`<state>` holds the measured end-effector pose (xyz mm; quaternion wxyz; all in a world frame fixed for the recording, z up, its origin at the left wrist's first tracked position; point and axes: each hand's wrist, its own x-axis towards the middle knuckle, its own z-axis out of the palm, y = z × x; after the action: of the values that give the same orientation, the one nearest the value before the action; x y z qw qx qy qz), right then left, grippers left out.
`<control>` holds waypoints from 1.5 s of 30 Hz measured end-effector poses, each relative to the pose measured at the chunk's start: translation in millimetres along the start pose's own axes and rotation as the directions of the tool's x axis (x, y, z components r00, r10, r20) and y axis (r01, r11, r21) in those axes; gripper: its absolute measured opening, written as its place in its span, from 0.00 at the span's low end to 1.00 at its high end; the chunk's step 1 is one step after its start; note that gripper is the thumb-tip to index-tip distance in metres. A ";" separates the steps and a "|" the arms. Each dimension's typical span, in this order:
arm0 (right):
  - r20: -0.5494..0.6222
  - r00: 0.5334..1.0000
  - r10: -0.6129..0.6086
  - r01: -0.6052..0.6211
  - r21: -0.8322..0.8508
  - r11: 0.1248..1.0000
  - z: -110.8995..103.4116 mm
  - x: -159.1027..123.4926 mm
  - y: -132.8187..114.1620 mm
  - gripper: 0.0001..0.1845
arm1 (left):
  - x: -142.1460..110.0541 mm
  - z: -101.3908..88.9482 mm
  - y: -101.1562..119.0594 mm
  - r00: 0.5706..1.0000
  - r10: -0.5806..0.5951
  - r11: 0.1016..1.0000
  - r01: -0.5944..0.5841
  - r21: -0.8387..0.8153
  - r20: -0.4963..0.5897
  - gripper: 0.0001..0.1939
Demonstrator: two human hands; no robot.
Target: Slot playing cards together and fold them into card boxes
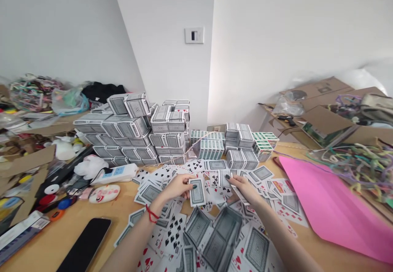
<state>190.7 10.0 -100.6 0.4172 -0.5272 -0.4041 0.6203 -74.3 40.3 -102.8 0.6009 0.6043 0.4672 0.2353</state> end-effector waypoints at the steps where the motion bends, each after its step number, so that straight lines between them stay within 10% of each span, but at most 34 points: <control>1: 0.043 0.999 0.033 -0.033 0.001 0.999 -0.2 0.8 -0.2 0.18 | 2.2 0.6 -0.2 1.000 0.006 0.999 -0.006 -0.031 -0.015 0.17; 12: -0.173 0.974 -0.146 0.145 -0.019 0.989 36.0 48.2 11.5 0.20 | 60.2 23.2 6.2 0.939 0.133 0.982 -0.168 -0.085 -0.319 0.07; 30: -0.128 0.977 -0.168 0.150 -0.139 0.979 22.0 51.4 20.6 0.25 | 55.0 19.6 1.6 0.992 0.029 0.986 -0.049 -0.158 -0.125 0.15; 36: -0.084 0.981 -0.176 0.164 -0.131 0.978 20.5 52.3 19.7 0.24 | 53.2 19.6 0.0 0.987 0.157 0.985 -0.158 -0.068 -0.016 0.21; 45: -0.276 0.939 -0.206 0.185 -0.101 0.978 19.9 52.4 18.7 0.28 | 60.9 19.1 -1.2 0.967 0.093 0.975 -0.136 -0.174 -0.238 0.10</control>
<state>164.2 52.1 -132.5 0.5110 -0.5831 -0.4128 0.4780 -30.9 82.1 -123.9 0.5830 0.5397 0.4730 0.3809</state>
